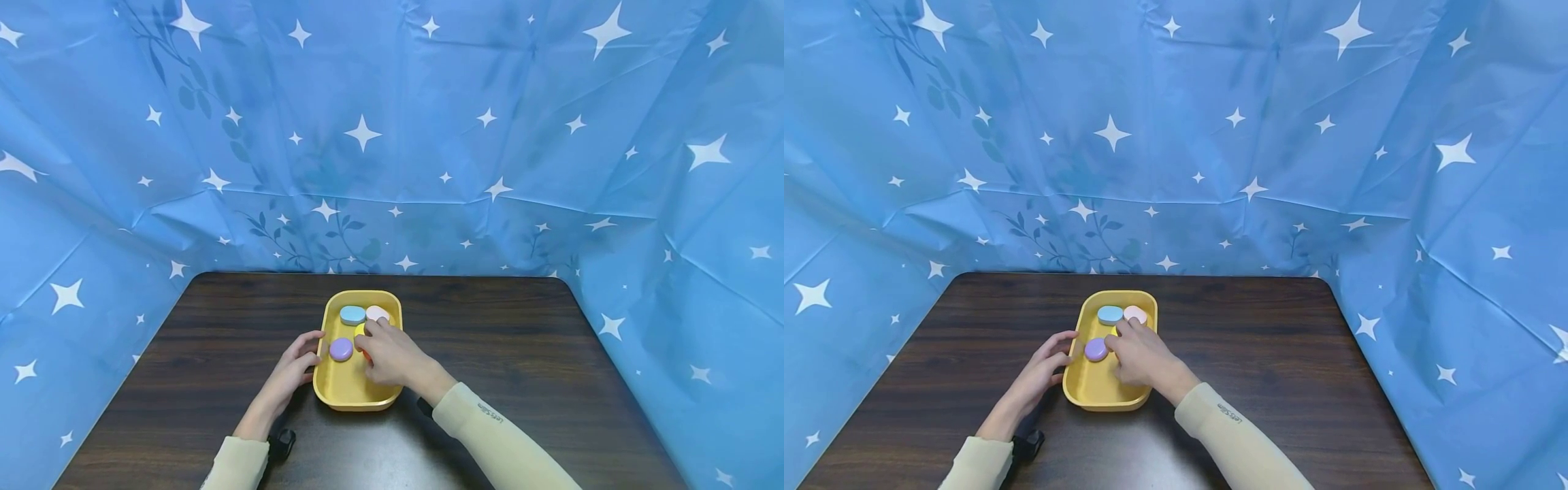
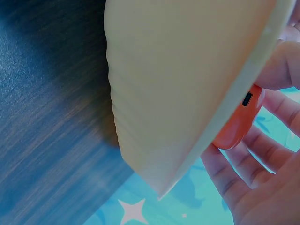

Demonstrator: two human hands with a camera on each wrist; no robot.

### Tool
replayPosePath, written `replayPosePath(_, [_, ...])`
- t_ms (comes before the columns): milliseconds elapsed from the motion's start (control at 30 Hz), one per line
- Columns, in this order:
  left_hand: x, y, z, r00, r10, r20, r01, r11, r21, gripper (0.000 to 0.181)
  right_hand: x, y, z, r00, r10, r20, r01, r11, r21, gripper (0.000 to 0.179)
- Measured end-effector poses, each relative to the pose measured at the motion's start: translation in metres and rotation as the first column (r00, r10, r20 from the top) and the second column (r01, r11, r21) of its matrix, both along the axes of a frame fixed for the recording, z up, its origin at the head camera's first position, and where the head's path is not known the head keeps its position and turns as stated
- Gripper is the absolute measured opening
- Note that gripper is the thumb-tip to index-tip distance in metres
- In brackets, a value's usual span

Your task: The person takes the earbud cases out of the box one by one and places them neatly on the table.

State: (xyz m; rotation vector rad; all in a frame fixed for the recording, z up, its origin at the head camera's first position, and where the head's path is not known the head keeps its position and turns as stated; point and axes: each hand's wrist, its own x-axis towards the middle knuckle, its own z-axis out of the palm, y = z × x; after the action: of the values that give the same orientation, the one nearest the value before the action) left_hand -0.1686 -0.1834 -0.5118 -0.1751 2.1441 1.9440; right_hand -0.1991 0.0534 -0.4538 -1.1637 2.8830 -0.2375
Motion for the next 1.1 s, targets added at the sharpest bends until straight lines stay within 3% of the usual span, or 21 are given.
replayPosePath(267, [0.0,0.0,0.003,1.0,0.002,-0.005,-0.002,1.0,0.003,0.05,0.0,0.002,0.003,1.0,-0.014,0.007,0.014,1.0,0.008,0.029])
replayPosePath(733, [0.0,0.0,0.003,1.0,0.004,-0.004,-0.004,1.0,0.007,0.051,-0.003,0.02,0.007,0.998,-0.016,-0.056,0.015,1.0,-0.027,0.018])
replayPosePath(1100, [0.001,0.001,0.004,1.0,-0.004,-0.01,0.004,1.0,0.018,0.051,-0.005,0.029,0.009,0.997,-0.076,-0.019,0.075,0.996,-0.04,0.026])
